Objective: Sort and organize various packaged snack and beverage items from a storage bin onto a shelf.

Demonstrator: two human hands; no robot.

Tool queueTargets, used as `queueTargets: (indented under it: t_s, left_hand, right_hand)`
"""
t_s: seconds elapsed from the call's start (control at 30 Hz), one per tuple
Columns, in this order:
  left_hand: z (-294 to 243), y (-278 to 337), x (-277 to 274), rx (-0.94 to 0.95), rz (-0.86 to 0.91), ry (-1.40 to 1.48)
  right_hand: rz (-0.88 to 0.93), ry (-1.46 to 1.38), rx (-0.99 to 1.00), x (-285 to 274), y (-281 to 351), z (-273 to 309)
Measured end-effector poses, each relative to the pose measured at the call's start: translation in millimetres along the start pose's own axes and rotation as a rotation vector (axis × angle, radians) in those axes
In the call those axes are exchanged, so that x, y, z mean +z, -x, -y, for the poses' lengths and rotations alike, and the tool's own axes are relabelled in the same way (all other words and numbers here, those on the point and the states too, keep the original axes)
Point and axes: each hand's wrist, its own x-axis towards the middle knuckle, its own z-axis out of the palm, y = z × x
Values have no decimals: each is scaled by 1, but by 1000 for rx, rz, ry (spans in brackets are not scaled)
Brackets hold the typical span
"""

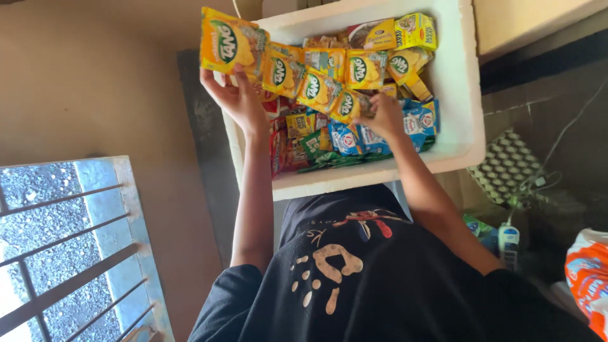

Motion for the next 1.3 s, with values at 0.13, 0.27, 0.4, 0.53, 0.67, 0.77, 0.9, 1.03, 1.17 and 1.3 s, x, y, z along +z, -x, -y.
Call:
queueTargets:
  t_s: [0.13, 0.27, 0.4, 0.53, 0.67, 0.77, 0.9, 1.03, 1.17, 1.3]
  left_hand:
    - [0, 4, 1, 65, -18, 17]
    - [20, -6, -22, 148, -82, -56]
    - [15, -14, -39, 241, -175, -46]
    - [10, -6, -44, 232, -240, -25]
    - [10, 7, -53, 248, -280, -73]
    - [8, 11, -54, 228, -329, -58]
    - [-1, 14, -64, 240, -380, -82]
    - [-2, 16, -74, 246, -401, -88]
    - [-1, 23, -66, 229, -403, -74]
    - [-3, 28, -62, 220, -386, -60]
  right_hand:
    - [214, 71, 87, 8, 9, -12]
    - [95, 127, -99, -16, 3, 24]
    - [84, 128, -182, -23, -5, 19]
    - [-31, 122, -391, -35, -8, 18]
    - [291, -272, -141, -33, -22, 7]
    - [383, -588, -15, -44, -46, 30]
    - [31, -522, -54, -19, -63, 20]
    - [-157, -378, -89, 9, -69, -2]
    - [-250, -279, -237, -2, -60, 34]
    - [-147, -364, -146, -7, -70, 22]
